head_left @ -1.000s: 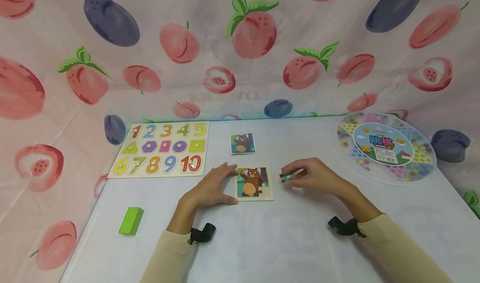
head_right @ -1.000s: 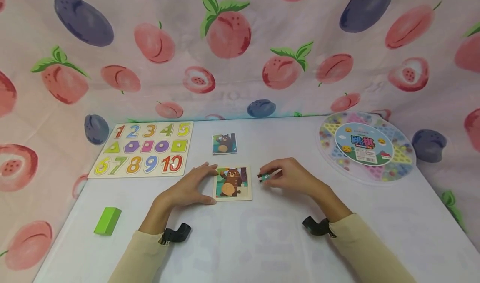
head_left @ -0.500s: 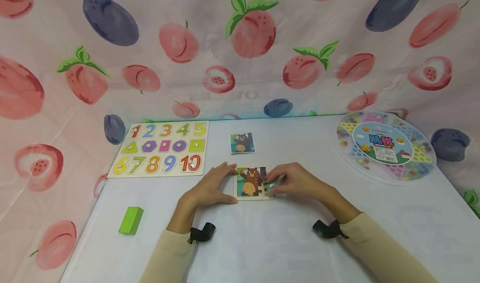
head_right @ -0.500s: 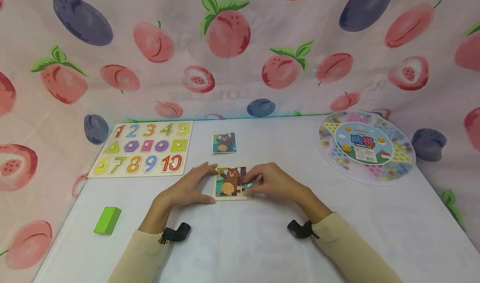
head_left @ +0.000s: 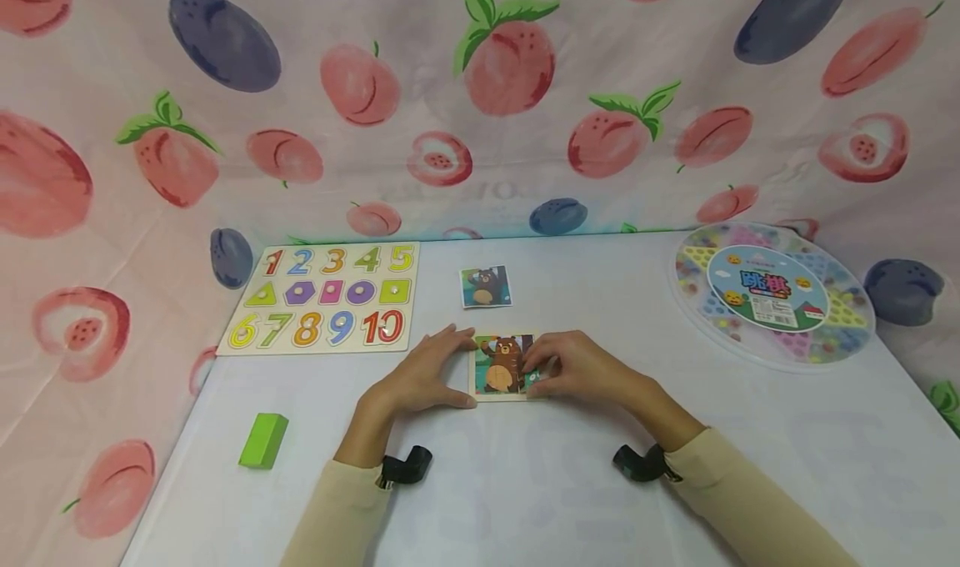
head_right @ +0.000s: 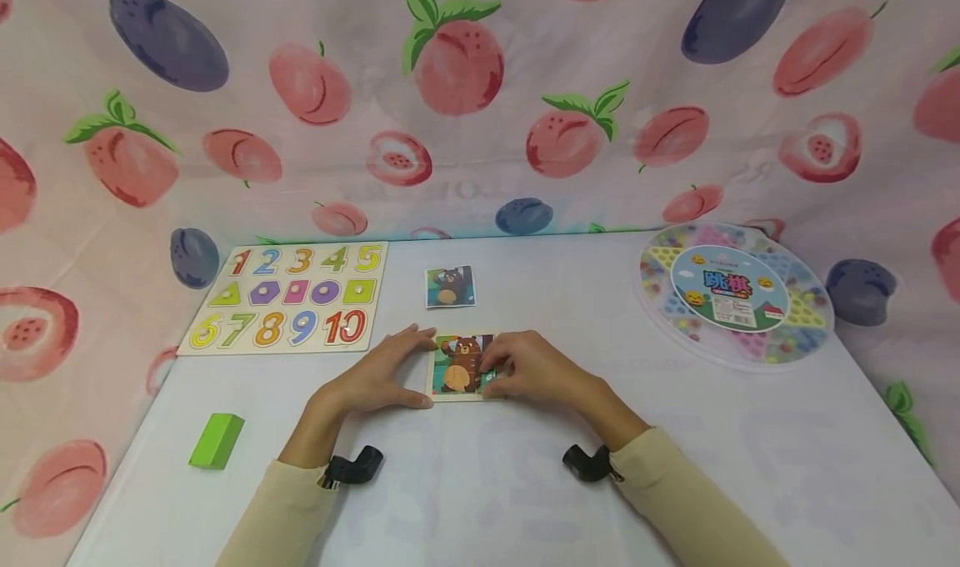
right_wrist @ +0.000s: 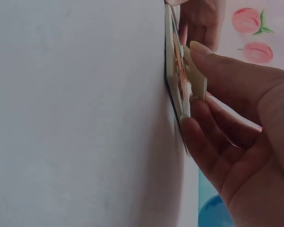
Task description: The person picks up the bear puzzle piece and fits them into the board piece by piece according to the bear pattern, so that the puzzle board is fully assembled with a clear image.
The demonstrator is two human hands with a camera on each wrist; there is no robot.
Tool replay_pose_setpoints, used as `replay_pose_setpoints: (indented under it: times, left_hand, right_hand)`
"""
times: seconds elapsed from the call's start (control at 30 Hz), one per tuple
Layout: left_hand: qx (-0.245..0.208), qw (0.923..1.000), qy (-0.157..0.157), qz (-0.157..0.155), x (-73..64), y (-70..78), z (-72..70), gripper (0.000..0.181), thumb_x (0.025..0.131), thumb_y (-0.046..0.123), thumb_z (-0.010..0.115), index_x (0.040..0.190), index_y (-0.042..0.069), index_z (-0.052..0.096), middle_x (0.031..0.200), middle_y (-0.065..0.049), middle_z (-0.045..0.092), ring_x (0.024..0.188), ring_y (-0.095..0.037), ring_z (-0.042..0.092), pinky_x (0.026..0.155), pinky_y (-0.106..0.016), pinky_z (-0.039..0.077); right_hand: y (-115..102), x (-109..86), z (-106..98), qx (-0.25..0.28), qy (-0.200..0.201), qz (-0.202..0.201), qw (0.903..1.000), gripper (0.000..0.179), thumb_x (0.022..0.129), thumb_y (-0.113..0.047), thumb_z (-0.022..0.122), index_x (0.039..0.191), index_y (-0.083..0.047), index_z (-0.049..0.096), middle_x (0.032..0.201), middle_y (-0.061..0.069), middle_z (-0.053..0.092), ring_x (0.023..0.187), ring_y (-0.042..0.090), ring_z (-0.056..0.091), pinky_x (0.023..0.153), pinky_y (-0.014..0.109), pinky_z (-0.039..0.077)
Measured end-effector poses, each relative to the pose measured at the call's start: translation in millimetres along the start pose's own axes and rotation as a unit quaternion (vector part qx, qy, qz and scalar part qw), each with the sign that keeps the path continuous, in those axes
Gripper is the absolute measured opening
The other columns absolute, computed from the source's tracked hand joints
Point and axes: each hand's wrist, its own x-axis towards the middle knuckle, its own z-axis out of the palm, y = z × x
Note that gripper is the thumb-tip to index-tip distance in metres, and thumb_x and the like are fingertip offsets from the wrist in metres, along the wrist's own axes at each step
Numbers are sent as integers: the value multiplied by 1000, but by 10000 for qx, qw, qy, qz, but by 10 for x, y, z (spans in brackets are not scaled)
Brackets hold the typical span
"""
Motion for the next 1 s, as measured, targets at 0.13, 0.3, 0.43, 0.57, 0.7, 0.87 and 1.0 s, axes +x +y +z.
replay_pose_setpoints:
  times: [0.13,0.3,0.43,0.57,0.7,0.87,1.0]
  left_hand:
    - [4,10000,-7,-5,3,-3,2,77,75,30,90,142,16,56,165,-2,40,162,-26,18,135,-51,8]
    - [4,10000,-2,1,3,-9,7,77,75,30,91,142,16,56,165,-2,40,162,-26,18,135,-51,9]
    - [24,10000,14,9,5,-10,7,77,75,31,91,142,17,56,165,-2,41,162,-27,18,135,-52,9]
    - [14,10000,1,1,7,-3,1,77,75,30,90,142,16,56,165,-2,41,162,-27,18,135,-52,9]
    - [20,10000,-7,-2,8,4,0,77,75,30,91,142,16,56,165,-3,41,162,-27,18,134,-52,9]
    - [9,10000,-1,18,5,13,-3,77,75,29,91,142,15,56,165,-2,40,162,-27,18,135,-52,9]
    - [-16,10000,-6,17,-2,15,-7,77,75,28,91,142,14,56,165,-2,40,162,-27,18,135,-52,9]
  right_hand:
    - [-11,-3,24,-4,-28,186,9998,25,79,-27,88,100,-16,77,105,-2,75,81,11,61,69,18,55]
    - [-2,0,52,-172,35,163,9997,24,79,-27,88,99,-17,77,103,-4,74,81,9,59,69,18,54]
    - [-13,12,65,-281,92,95,9995,24,78,-25,89,97,-15,79,103,-3,74,82,8,60,69,17,54]
    - [-22,24,77,-290,125,123,9994,24,76,-24,90,95,-14,80,102,-2,72,83,8,61,69,16,55]
    - [-26,32,80,-318,153,172,9992,24,74,-24,91,93,-14,80,98,-3,72,81,8,60,68,16,54]
    - [-20,33,85,-374,203,181,9989,24,73,-24,92,92,-15,80,97,-3,72,85,7,60,72,19,53]
    - [-23,29,98,-282,219,254,9990,23,73,-23,92,91,-14,80,99,-3,72,92,9,62,82,24,57]
